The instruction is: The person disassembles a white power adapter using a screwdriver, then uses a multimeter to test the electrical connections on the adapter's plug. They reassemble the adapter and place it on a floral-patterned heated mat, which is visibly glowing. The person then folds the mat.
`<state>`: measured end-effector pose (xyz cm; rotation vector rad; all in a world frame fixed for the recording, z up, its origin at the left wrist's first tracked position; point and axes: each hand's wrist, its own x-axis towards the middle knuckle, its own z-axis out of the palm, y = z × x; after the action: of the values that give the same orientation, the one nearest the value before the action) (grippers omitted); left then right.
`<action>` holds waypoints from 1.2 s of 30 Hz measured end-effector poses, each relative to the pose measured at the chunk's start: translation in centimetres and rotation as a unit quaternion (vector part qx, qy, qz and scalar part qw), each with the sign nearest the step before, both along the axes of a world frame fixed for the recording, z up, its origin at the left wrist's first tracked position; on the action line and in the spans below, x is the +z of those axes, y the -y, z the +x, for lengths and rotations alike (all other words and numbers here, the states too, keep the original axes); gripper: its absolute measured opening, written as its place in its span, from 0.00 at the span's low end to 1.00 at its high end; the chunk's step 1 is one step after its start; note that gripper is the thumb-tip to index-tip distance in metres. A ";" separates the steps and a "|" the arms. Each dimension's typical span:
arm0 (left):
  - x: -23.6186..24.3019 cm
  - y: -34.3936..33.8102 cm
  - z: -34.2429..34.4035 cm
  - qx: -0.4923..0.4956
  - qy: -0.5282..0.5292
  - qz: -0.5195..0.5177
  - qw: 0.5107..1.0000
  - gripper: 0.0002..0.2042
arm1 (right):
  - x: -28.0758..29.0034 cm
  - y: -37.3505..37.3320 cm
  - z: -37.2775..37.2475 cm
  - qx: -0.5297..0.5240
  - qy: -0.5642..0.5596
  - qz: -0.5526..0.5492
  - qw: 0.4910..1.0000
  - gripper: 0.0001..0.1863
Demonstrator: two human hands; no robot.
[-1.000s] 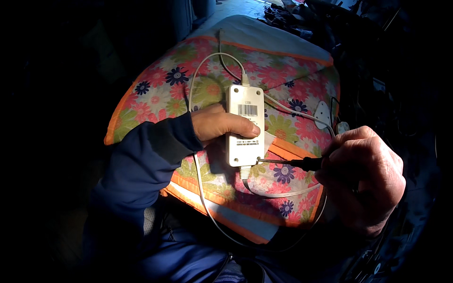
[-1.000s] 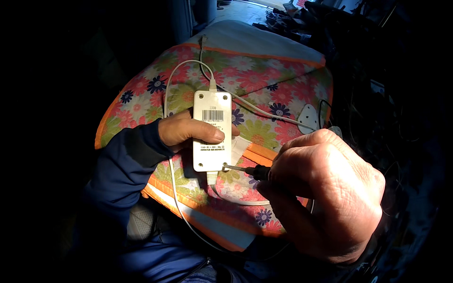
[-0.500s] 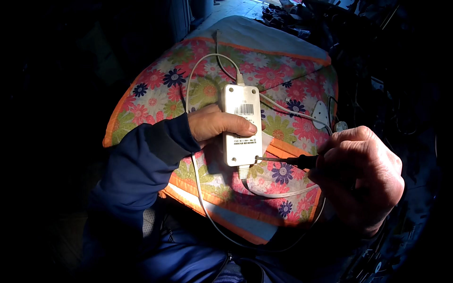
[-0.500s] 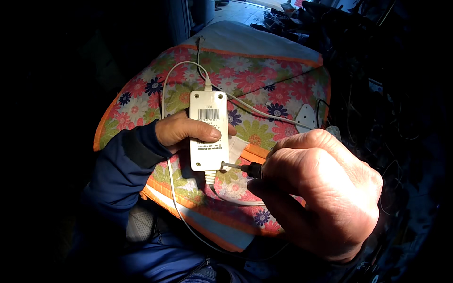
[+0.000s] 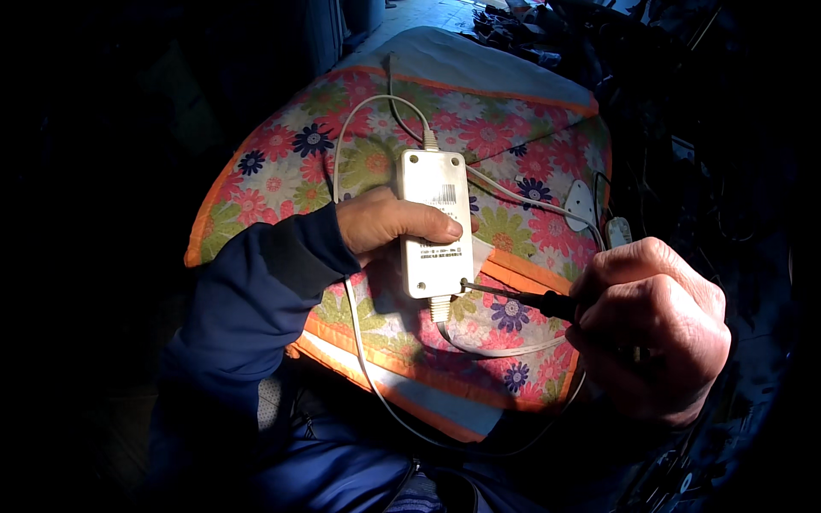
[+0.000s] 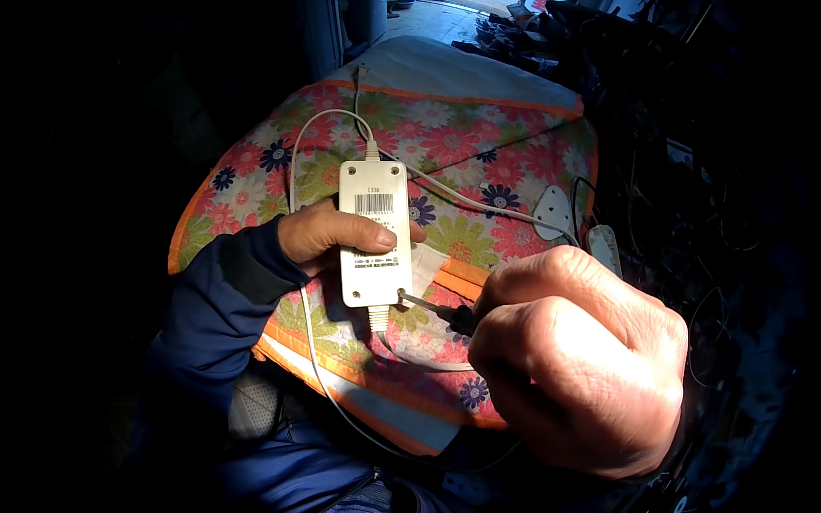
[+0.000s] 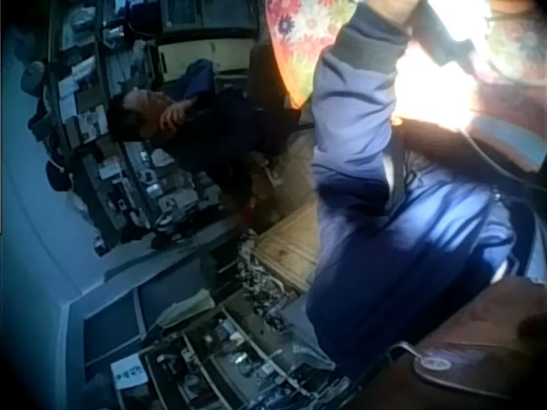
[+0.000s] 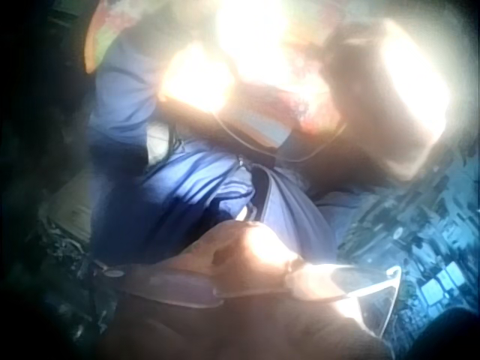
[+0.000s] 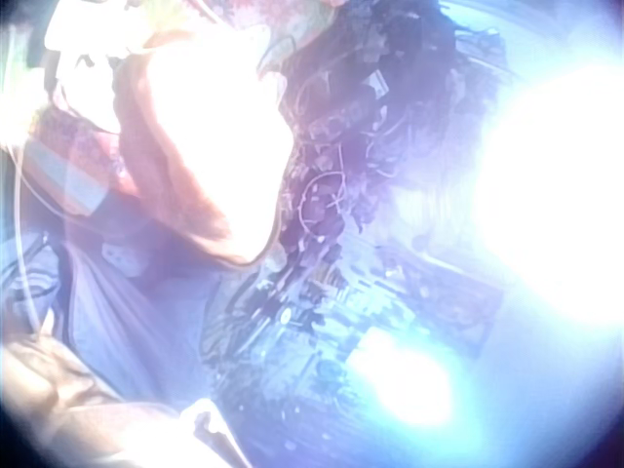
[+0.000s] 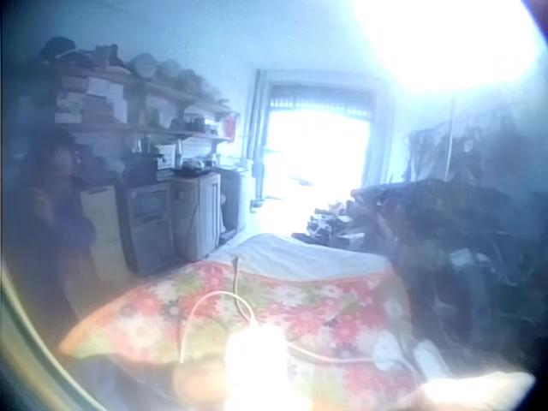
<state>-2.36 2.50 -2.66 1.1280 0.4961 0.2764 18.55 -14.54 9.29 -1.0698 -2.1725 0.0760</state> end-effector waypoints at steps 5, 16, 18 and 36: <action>0.2 0.1 0.3 -0.006 0.012 -0.004 1.000 0.25 | 0.6 0.8 -0.4 -0.095 -0.016 -0.040 0.995 0.16; 0.1 0.1 0.2 0.004 0.010 0.000 1.000 0.25 | 0.5 0.8 -0.1 -0.106 -0.041 -0.070 0.991 0.16; 0.1 0.1 0.3 -0.002 0.012 -0.001 1.000 0.25 | 0.3 0.8 0.1 -0.114 -0.058 -0.074 0.989 0.16; -0.1 0.0 0.0 -0.001 -0.002 0.003 1.000 0.25 | 1.0 1.0 -0.8 -0.081 0.035 -0.050 0.995 0.17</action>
<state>-2.37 2.54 -2.75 1.1358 0.4981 0.2737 17.80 -15.49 10.30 -1.3200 -2.1542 0.0740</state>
